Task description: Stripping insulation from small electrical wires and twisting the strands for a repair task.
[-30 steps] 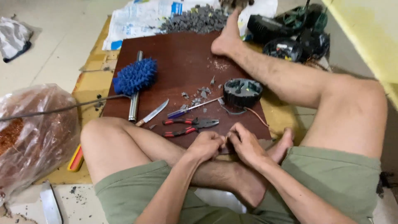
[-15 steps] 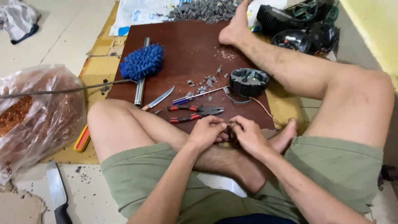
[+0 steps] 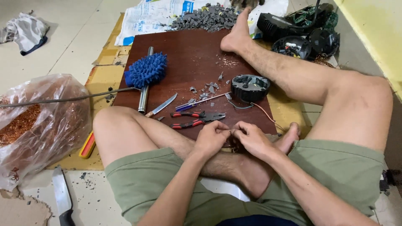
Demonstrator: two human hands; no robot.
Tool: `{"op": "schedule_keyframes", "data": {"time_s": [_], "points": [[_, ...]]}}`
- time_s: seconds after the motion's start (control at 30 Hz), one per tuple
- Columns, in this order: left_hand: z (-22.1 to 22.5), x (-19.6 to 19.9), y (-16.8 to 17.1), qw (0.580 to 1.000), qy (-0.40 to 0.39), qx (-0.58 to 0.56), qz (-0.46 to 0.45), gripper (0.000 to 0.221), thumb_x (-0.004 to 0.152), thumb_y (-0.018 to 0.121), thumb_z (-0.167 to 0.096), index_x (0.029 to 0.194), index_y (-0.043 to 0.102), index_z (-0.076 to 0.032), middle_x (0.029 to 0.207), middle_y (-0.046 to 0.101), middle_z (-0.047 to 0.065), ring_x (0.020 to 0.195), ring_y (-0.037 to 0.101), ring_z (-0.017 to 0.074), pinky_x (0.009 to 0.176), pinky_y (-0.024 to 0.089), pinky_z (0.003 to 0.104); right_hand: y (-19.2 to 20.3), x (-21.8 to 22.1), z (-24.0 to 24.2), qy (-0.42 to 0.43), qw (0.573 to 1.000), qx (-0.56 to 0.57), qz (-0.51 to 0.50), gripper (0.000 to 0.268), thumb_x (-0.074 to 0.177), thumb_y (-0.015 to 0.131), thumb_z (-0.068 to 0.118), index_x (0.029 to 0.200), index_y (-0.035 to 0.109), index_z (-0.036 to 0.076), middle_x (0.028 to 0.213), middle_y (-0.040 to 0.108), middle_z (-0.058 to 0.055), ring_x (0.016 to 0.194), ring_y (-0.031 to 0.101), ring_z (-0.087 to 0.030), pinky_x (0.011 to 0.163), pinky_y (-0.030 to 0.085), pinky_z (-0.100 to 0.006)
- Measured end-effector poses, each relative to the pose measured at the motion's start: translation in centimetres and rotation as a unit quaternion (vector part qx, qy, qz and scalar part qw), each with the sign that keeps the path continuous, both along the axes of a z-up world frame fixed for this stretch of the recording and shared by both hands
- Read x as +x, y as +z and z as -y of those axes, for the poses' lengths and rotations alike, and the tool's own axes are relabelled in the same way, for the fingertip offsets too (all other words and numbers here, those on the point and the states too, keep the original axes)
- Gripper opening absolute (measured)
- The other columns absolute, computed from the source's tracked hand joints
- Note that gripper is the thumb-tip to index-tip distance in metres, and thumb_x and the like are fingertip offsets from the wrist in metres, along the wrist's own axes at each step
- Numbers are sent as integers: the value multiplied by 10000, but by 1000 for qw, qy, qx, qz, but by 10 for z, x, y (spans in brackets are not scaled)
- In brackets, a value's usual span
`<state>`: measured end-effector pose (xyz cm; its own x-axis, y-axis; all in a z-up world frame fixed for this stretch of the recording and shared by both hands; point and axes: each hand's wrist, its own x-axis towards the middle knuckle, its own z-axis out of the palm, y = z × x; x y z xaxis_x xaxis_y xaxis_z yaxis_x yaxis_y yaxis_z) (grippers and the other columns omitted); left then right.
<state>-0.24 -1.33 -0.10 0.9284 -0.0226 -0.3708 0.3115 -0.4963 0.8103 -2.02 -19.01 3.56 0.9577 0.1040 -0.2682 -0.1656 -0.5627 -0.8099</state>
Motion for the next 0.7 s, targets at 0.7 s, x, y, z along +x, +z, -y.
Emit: {"op": "schedule_keyframes", "data": {"time_s": [0.7], "points": [[-3, 15, -8, 995, 41, -72, -58, 400, 984, 616, -419, 1125, 816, -103, 795, 731, 57, 694, 733, 182, 729, 608, 373, 10, -7, 1, 30, 993, -89, 75, 196, 1041, 567, 362, 1139, 681, 237, 1119, 763, -153, 1181, 687, -426, 970, 533, -569]]}}
